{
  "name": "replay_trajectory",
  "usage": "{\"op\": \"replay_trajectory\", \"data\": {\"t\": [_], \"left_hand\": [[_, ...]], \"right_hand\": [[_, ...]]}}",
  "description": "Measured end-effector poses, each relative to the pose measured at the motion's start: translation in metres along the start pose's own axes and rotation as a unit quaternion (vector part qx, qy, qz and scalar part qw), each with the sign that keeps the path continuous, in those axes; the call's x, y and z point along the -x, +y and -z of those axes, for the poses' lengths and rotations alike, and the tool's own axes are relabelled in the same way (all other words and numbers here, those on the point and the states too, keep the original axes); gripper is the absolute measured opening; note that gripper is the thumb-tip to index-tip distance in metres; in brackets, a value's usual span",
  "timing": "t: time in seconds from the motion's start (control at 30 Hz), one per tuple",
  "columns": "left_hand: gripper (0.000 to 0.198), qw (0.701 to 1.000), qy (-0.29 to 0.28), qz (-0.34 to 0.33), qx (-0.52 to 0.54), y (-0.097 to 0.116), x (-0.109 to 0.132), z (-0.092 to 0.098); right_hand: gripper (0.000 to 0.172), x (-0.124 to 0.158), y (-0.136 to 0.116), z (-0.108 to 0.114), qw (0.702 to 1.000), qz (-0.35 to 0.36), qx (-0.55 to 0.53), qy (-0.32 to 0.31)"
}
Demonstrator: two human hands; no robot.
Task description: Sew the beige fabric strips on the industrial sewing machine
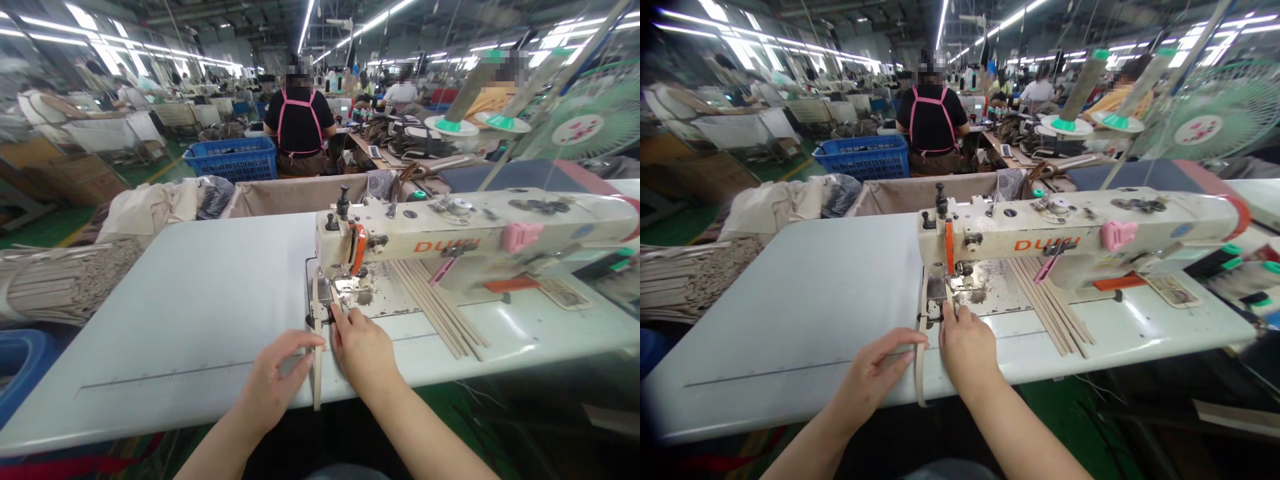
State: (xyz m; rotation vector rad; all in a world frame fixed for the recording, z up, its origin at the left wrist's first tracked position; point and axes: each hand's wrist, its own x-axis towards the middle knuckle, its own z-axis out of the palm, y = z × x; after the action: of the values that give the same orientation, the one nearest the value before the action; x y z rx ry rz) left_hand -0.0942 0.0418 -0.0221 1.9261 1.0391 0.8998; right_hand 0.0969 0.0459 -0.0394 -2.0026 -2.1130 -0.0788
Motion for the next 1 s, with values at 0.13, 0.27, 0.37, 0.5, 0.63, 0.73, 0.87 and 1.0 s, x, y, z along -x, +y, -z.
{"op": "replay_trajectory", "data": {"t": [0.13,0.27,0.37,0.5,0.63,0.73,0.87,1.0], "left_hand": [[0.012,0.998,-0.009,-0.048,-0.050,0.002,0.017,-0.010],[0.012,0.992,-0.029,-0.078,-0.094,-0.003,0.033,-0.022],[0.011,0.988,-0.020,-0.089,-0.128,-0.008,0.046,-0.032],[0.013,0.976,-0.008,-0.125,-0.179,-0.015,0.059,-0.037],[0.017,0.957,-0.033,-0.185,-0.221,-0.021,0.066,-0.038],[0.019,0.943,-0.060,-0.218,-0.245,-0.029,0.068,-0.040],[0.020,0.926,-0.089,-0.239,-0.277,-0.039,0.070,-0.045],[0.017,0.914,-0.132,-0.214,-0.318,-0.035,0.073,-0.041]], "right_hand": [[0.050,-0.006,-0.001,0.001,1.000,0.013,0.012,-0.005],[0.054,-0.013,-0.001,0.002,1.000,0.017,0.012,-0.008],[0.055,-0.018,0.000,0.002,1.000,0.015,0.009,-0.010],[0.057,-0.023,0.000,0.001,1.000,0.005,0.007,-0.016],[0.057,-0.025,0.000,0.000,1.000,-0.005,0.003,-0.013],[0.058,-0.025,-0.001,0.000,1.000,-0.009,-0.002,-0.008],[0.057,-0.024,0.000,-0.001,1.000,-0.010,-0.004,-0.004],[0.052,-0.016,0.003,-0.001,1.000,-0.001,-0.008,0.016]]}}
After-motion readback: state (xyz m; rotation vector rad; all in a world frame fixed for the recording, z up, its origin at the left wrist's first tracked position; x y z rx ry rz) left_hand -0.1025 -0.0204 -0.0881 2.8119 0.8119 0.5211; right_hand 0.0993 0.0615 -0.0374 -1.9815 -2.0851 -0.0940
